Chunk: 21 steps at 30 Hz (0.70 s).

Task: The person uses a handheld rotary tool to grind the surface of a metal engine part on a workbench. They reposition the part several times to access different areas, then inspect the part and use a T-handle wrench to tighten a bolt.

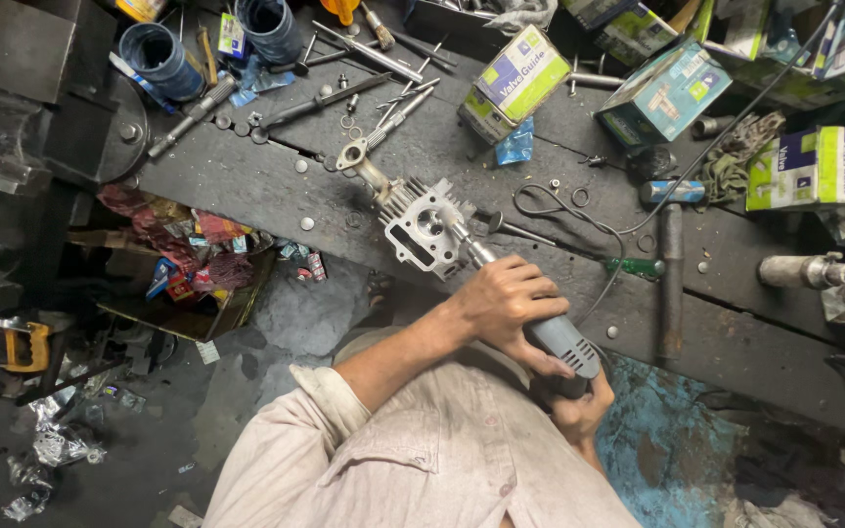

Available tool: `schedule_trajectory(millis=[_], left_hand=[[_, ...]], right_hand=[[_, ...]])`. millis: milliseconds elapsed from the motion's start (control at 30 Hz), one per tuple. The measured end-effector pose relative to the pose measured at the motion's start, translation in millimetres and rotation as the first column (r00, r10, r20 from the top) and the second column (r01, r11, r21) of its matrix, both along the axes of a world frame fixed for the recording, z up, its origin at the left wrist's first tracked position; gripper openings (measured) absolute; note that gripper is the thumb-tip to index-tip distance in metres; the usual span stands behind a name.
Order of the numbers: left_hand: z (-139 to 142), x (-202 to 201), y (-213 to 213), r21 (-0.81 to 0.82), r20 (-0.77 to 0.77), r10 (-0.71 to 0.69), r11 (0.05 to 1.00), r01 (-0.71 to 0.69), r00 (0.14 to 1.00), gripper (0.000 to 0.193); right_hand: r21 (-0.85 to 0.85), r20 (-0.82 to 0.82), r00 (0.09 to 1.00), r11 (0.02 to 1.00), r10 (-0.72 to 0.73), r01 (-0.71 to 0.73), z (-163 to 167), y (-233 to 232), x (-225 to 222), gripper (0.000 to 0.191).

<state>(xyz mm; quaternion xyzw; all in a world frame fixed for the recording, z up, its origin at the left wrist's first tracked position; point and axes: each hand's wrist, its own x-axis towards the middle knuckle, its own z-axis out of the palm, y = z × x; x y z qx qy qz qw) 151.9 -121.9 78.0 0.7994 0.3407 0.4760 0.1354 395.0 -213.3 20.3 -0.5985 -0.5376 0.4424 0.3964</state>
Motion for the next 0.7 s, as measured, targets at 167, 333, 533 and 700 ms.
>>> schedule_trajectory(millis=[167, 333, 533, 700], left_hand=[[0, 3, -2, -0.008, 0.007, 0.0, 1.0, 0.0, 1.0, 0.07], [1, 4, -6, -0.029, 0.006, -0.013, 0.999, 0.014, 1.0, 0.07], [3, 6, -10, -0.037, 0.006, -0.016, 0.999, 0.016, 1.0, 0.07], [4, 9, -14, -0.029, 0.011, -0.019, 0.999, 0.02, 1.0, 0.071]], right_hand=[[-0.003, 0.006, 1.0, 1.0, 0.003, -0.003, 1, -4, 4, 0.056], [0.012, 0.022, 1.0, 1.0, 0.018, -0.018, 13, -6, -2, 0.061], [0.014, 0.067, 0.997, 0.999, 0.031, -0.032, 33, -9, -9, 0.066], [0.032, -0.029, 0.999, 0.999, 0.028, -0.027, 36, -11, -11, 0.066]])
